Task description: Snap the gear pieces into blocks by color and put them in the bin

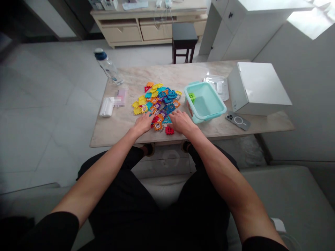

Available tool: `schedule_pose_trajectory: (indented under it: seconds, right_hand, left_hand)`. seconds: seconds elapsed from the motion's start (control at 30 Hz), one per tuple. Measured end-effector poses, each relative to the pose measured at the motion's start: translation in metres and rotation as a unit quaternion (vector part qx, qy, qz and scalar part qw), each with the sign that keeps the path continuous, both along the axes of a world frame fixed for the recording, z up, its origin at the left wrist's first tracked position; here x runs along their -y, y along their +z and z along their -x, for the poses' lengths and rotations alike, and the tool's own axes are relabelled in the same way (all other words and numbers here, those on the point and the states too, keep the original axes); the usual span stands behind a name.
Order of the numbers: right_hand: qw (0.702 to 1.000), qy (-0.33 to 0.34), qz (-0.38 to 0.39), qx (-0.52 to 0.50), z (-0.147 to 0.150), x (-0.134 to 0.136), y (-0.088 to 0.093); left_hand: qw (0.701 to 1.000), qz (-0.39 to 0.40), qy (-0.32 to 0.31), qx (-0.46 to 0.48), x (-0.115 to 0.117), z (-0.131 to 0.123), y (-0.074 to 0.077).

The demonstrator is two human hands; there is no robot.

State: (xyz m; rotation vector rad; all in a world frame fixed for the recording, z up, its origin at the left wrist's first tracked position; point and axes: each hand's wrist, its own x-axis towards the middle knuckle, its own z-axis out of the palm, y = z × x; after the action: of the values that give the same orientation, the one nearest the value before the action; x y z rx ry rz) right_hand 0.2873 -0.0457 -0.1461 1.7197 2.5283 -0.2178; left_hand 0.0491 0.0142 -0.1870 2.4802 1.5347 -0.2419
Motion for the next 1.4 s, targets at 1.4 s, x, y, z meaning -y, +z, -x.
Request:
schedule_pose_trajectory:
  seconds: [1.4]
  right_hand:
    - [0.961, -0.088, -0.142, -0.221, 0.029, -0.011, 0.008]
  left_hand:
    - [0.776, 0.258, 0.217, 0.533, -0.011, -0.022, 0.053]
